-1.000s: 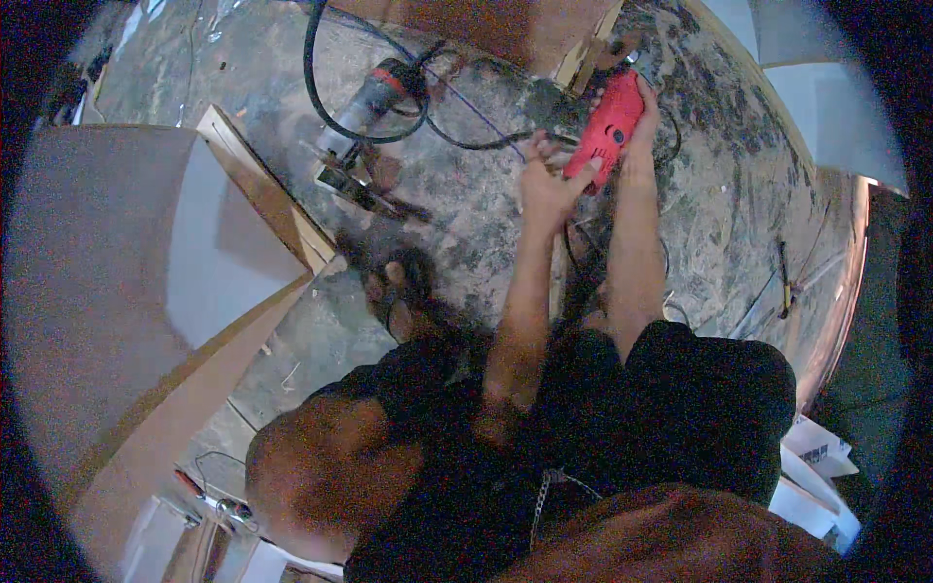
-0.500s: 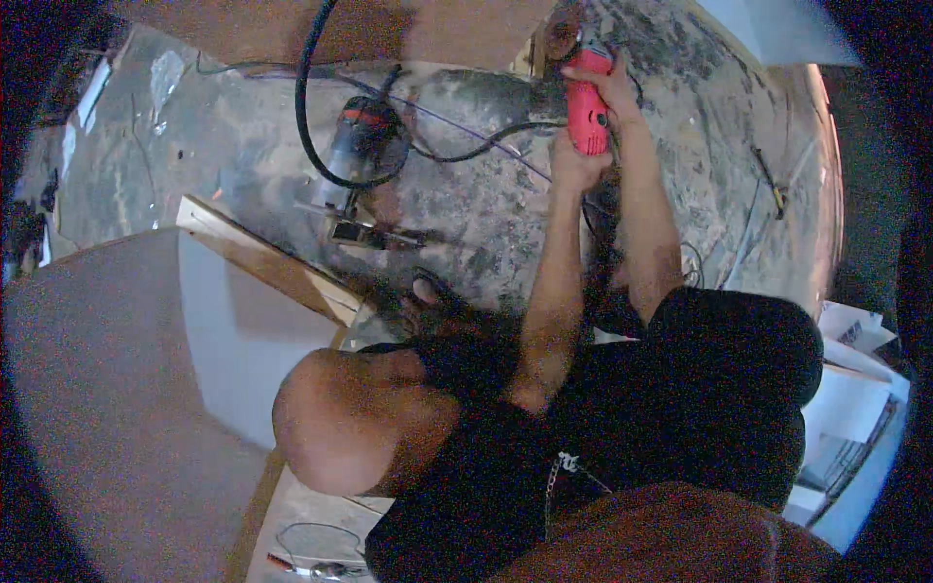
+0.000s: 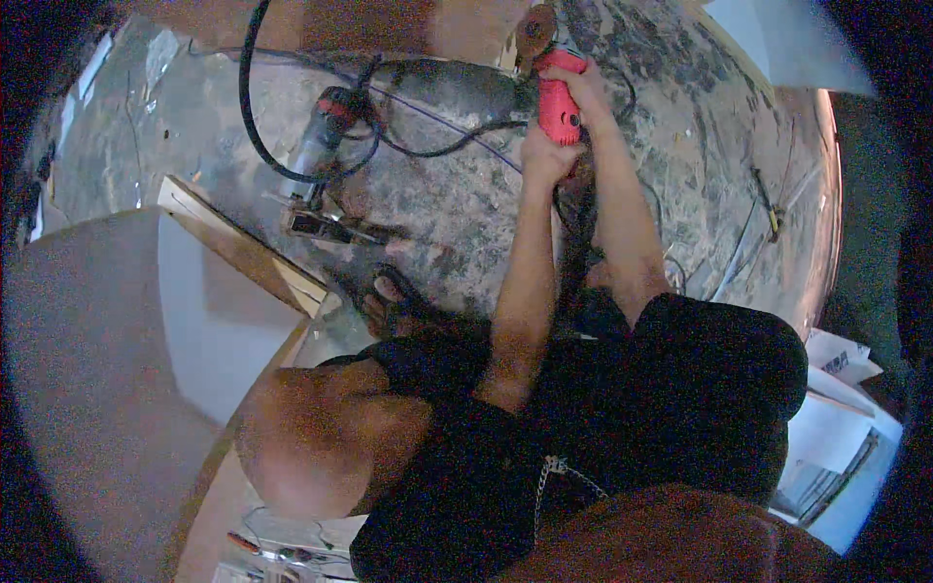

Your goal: The person uses an angle grinder to sand the edge of a wooden panel while holding it in place on the floor.

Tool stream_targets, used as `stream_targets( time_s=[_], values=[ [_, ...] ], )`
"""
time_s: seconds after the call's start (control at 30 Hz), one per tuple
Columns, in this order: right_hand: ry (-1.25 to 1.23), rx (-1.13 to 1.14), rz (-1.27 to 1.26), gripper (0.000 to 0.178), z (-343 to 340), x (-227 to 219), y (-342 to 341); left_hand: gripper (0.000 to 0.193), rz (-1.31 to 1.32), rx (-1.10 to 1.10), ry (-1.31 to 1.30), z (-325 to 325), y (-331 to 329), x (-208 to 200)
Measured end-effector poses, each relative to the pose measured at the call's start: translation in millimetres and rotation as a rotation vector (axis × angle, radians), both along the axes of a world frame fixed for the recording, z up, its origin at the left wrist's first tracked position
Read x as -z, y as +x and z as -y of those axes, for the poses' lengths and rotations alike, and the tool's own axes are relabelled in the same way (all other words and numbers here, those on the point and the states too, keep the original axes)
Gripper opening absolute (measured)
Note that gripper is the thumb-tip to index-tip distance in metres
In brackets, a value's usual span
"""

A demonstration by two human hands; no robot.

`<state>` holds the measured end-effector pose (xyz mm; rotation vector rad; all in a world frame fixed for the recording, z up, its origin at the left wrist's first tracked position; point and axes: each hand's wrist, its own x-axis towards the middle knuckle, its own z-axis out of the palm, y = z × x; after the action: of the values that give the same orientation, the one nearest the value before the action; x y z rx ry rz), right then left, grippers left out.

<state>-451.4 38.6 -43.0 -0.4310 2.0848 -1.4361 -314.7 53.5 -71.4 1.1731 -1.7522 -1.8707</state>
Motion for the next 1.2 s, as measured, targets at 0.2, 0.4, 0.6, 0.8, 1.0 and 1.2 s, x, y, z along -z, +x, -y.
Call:
stream_targets(
  time_s=[0.2,0.4,0.6,0.8,1.0,1.2],
  values=[
    [0.155,-0.012,-0.063,0.071,23,-27,26,0.075,0.179,-0.058,-0.036,16,0,12],
    [0.091,-0.063,-0.135,0.061,28,24,-7,0.073,-0.087,-0.069,0.017,21,6,13],
    [-0.013,-0.029,0.052,0.056,36,26,17,0.069,0.100,-0.062,-0.025,28,17,16],
    [0.009,0.036,-0.089,0.055,22,60,-20,0.067,0.087,-0.037,0.002,20,7,3],
    [-0.030,-0.057,0.010,0.062,33,60,-12,0.065,0.102,-0.070,-0.005,30,17,-3],
    [0.017,-0.015,-0.092,0.069,32,67,-25,0.064,0.085,-0.100,0.031,28,13,-10]
  ],
)
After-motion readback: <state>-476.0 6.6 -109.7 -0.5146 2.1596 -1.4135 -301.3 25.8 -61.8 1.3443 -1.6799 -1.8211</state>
